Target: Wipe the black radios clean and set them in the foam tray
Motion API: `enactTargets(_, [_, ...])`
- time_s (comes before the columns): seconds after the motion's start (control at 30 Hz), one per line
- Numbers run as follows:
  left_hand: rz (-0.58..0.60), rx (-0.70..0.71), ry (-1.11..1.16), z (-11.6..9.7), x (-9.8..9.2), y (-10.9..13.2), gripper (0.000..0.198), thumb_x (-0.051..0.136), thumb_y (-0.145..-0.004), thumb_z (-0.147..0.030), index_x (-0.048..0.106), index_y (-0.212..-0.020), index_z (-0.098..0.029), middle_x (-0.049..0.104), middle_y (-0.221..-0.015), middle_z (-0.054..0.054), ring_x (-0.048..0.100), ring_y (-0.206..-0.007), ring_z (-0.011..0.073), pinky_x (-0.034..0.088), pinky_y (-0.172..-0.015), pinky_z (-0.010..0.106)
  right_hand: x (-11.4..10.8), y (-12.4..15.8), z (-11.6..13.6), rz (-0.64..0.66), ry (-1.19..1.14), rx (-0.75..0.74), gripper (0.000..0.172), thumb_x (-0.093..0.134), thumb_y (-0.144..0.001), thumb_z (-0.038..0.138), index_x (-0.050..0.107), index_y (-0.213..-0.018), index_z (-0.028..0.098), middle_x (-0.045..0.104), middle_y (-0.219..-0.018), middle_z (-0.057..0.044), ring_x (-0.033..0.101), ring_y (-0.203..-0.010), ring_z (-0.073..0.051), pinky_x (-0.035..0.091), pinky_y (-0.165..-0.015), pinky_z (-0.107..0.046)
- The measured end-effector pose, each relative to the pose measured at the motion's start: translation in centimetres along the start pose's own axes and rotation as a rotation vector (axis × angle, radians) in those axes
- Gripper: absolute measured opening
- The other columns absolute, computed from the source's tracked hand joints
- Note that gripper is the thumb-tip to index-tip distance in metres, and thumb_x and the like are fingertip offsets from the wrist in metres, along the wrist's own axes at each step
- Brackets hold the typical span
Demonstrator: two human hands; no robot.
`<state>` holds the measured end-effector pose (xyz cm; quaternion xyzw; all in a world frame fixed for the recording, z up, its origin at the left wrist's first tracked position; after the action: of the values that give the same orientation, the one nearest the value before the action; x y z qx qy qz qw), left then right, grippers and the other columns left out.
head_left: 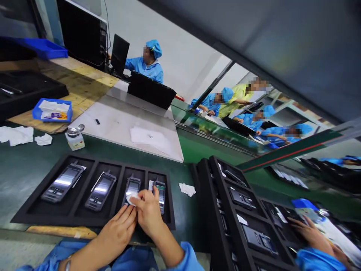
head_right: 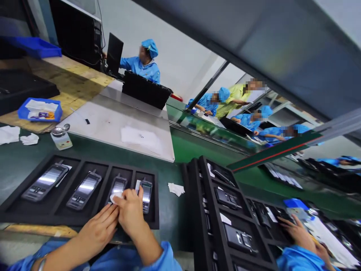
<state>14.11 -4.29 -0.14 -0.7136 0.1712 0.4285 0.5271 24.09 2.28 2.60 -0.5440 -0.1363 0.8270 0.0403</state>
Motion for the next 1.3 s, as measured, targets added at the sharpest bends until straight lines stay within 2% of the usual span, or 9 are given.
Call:
enactTargets(0.2, [0.067, 0.012, -0.025, 0.2, 1.0, 0.4, 0.038, 0.051, -0.094, -0.024, 0.062, -0.128, -0.013, 0.064, -0.132, 0.009, 0.052, -0.129, 0.0229, 0.026, -0.12, 0.039, 0.0, -2.7, 0.0, -0.021, 0.089, 0.011, 0.034, 0.058, -0.088, 0.011, 0.075, -0.101, 0.037, 0.063, -0.093, 0.0, 0.053, -0.088, -0.017, 0.016, -0.112, -0.058])
enactTargets(0.37, [0.025, 0.05, 0.002, 0.0, 1.3, 1.0, 0.032, 0.055, -0.092, -0.025, 0.068, -0.119, -0.014, 0.069, -0.116, 0.008, 0.056, -0.123, 0.0242, 0.023, -0.122, 0.042, 0.9, -2.9, 1.6, 0.051, 0.023, -0.125, 0.031, 0.068, -0.081, 0.017, 0.075, -0.1, 0.041, 0.062, -0.09, 0.003, 0.052, -0.085, -0.016, 0.009, -0.114, -0.061])
enactTargets(0.5, [0.091, 0.045, -0.039, 0.2, 2.0, 1.0, 0.04, 0.054, -0.092, -0.026, 0.062, -0.128, -0.012, 0.061, -0.135, 0.012, 0.051, -0.129, 0.026, 0.022, -0.122, 0.043, 0.1, -3.2, 0.6, -0.011, 0.094, -0.038, 0.035, 0.059, -0.084, 0.009, 0.076, -0.098, 0.037, 0.064, -0.091, 0.001, 0.053, -0.091, -0.019, 0.011, -0.113, -0.062])
enactTargets(0.63, [-0.016, 0.077, 0.001, 0.1, 0.7, 0.6, 0.031, 0.053, -0.092, -0.025, 0.069, -0.116, -0.013, 0.069, -0.119, 0.01, 0.054, -0.125, 0.0257, 0.021, -0.122, 0.042, 0.4, -3.0, 1.1, 0.033, -0.025, -0.169, 0.03, 0.064, -0.081, 0.016, 0.075, -0.098, 0.04, 0.063, -0.088, 0.003, 0.053, -0.083, -0.017, 0.008, -0.113, -0.065])
enactTargets(0.77, [0.057, 0.049, -0.042, 0.3, 1.0, 0.3, 0.036, 0.053, -0.093, -0.024, 0.065, -0.124, -0.011, 0.063, -0.133, 0.011, 0.052, -0.128, 0.0261, 0.02, -0.122, 0.041, -0.6, -2.9, -1.0, -0.053, 0.06, -0.011, 0.039, 0.054, -0.084, 0.008, 0.076, -0.096, 0.037, 0.065, -0.092, -0.001, 0.054, -0.09, -0.021, 0.013, -0.111, -0.064])
enactTargets(0.9, [0.006, 0.068, -0.025, 0.1, 0.7, 0.5, 0.032, 0.053, -0.093, -0.027, 0.068, -0.118, -0.013, 0.066, -0.126, 0.01, 0.053, -0.127, 0.0256, 0.022, -0.121, 0.042, -0.6, -1.5, 0.0, -0.053, 0.021, -0.079, 0.034, 0.058, -0.083, 0.013, 0.075, -0.102, 0.037, 0.063, -0.086, 0.0, 0.055, -0.083, -0.018, 0.013, -0.113, -0.062])
enactTargets(1.0, [0.05, 0.067, -0.041, 0.0, 0.9, 0.3, 0.034, 0.053, -0.094, -0.026, 0.066, -0.122, -0.012, 0.065, -0.128, 0.011, 0.053, -0.127, 0.0255, 0.02, -0.122, 0.042, -0.9, -1.5, -0.4, -0.064, 0.048, -0.028, 0.038, 0.058, -0.083, 0.011, 0.074, -0.104, 0.038, 0.065, -0.089, 0.0, 0.055, -0.087, -0.019, 0.011, -0.112, -0.063])
enactTargets(1.17, [0.058, 0.056, -0.028, 0.3, 0.2, -0.1, 0.037, 0.051, -0.095, -0.025, 0.064, -0.126, -0.009, 0.064, -0.131, 0.011, 0.051, -0.129, 0.0257, 0.018, -0.123, 0.04, -1.1, -2.9, -1.0, 0.026, 0.037, 0.062, 0.044, 0.051, -0.088, 0.007, 0.071, -0.115, 0.035, 0.064, -0.091, -0.001, 0.055, -0.09, -0.019, 0.015, -0.11, -0.063])
enactTargets(1.3, [0.067, 0.056, -0.004, 0.2, 0.4, 0.2, 0.039, 0.053, -0.094, -0.026, 0.063, -0.127, -0.009, 0.065, -0.127, 0.011, 0.051, -0.128, 0.0252, 0.021, -0.122, 0.041, -1.1, -1.8, 0.5, 0.104, 0.037, 0.039, 0.033, 0.061, -0.089, 0.022, 0.067, -0.12, 0.031, 0.063, -0.105, -0.004, 0.054, -0.102, -0.024, 0.011, -0.109, -0.067])
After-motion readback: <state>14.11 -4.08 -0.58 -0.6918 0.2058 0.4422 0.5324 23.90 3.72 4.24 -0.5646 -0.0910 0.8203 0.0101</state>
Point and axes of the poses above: each hand's wrist, its own y-axis away from the middle knuckle, its own x-axis out of the palm, z = x × y, the point moved 9 cm from there along -y, towards the middle knuckle
